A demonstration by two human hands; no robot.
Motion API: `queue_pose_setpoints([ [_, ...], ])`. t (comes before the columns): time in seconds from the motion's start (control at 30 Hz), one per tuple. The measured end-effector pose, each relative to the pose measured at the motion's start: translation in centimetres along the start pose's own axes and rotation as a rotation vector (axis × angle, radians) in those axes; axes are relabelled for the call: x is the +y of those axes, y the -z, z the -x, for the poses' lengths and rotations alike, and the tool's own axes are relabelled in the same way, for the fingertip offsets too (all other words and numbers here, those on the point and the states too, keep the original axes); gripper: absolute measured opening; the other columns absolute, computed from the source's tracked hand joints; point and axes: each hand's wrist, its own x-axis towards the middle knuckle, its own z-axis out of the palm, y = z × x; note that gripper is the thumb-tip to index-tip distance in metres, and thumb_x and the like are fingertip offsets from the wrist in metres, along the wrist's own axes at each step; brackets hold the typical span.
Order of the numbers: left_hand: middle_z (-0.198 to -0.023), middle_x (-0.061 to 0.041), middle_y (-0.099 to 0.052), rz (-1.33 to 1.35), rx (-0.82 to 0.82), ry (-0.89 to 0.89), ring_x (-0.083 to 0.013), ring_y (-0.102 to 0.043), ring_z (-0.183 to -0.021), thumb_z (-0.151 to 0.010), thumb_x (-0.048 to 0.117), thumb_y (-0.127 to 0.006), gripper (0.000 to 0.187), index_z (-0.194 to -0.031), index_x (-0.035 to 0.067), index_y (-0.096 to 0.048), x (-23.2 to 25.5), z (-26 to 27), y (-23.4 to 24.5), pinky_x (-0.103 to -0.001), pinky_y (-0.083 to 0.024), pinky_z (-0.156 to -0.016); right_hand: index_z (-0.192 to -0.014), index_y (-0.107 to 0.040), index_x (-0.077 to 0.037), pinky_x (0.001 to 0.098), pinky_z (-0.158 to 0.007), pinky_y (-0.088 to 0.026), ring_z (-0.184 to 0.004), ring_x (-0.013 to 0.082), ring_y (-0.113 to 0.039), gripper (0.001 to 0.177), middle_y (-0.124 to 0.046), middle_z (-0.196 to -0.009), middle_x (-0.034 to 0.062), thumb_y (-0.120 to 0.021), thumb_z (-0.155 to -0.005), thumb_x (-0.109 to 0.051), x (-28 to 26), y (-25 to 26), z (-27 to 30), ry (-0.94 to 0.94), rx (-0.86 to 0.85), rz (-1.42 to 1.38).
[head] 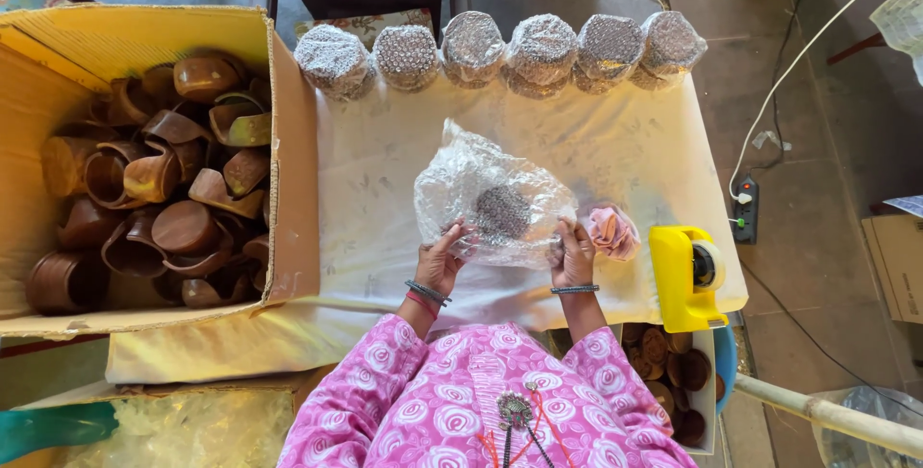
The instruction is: The person cleans small earthen pots with a cloth before wrapping them in bubble wrap and placing them in a line on the table.
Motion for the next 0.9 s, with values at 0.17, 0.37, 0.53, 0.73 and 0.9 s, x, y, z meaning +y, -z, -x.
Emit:
queue_pose_setpoints([
  [0.17, -0.110, -0.012, -0.077, -0.041, -0.006, -0.016, -0.0226, -0.075, -0.096, -0.096, 0.016, -0.070, 0.031, -0.125, 0.004, -0.069, 0.1, 0.3, -0.1, -0.036, -0.062, -0.080, -0.105, -0.069, -0.013, 0.0221, -0.039, -0.031, -0.047, 0.0034, -0.040, 0.008, -0.055, -0.074, -0.0065, -0.070, -0.097, -0.011, -0.1, 0.2, 1.0, 0.030, 0.023, -0.013],
  [0.37, -0.111, -0.012, -0.077, -0.062, -0.004, 0.012, -0.0223, -0.076, -0.097, -0.094, 0.019, -0.071, 0.031, -0.122, 0.005, -0.068, 0.0, 0.7, 0.1, -0.037, -0.064, -0.081, -0.105, -0.069, -0.013, 0.0215, -0.040, -0.031, -0.049, 0.0034, -0.040, 0.007, -0.059, -0.076, -0.0058, -0.069, -0.098, -0.011, -0.1, 0.4, 1.6, 0.048, 0.071, 0.005],
  [0.53, -0.099, -0.013, -0.079, -0.258, 0.089, 0.026, -0.0210, -0.076, -0.080, -0.094, 0.029, -0.072, 0.031, -0.111, 0.004, -0.070, 0.5, 1.4, 1.0, -0.034, -0.061, -0.064, -0.111, -0.068, -0.020, 0.0204, -0.037, -0.030, -0.045, 0.0024, -0.042, 0.026, -0.063, -0.075, -0.0043, -0.071, -0.088, -0.009, -0.4, -0.4, 2.4, 0.078, 0.128, 0.102],
  [0.73, -0.081, -0.015, -0.076, -0.433, 0.078, 0.036, -0.0237, -0.074, -0.067, -0.100, 0.030, -0.072, 0.032, -0.095, -0.002, -0.070, 2.8, 6.7, 3.7, -0.035, -0.059, -0.058, -0.109, -0.068, 0.003, 0.0251, -0.037, -0.034, -0.043, 0.0056, -0.044, 0.020, -0.061, -0.063, 0.0004, -0.074, -0.094, -0.009, 7.8, 9.9, 1.6, -0.298, -0.269, 0.926],
  [0.9, -0.099, -0.014, -0.074, -0.193, -0.104, 0.075, -0.0242, -0.073, -0.090, -0.101, 0.026, -0.067, 0.023, -0.105, 0.004, -0.066, 3.2, 4.9, 0.6, -0.041, -0.061, -0.077, -0.115, -0.068, -0.008, 0.0242, -0.043, -0.041, -0.049, 0.0061, -0.055, 0.024, -0.070, -0.074, -0.0007, -0.069, -0.091, -0.005, 6.5, 5.4, 4.8, -0.714, -0.332, 0.595],
])
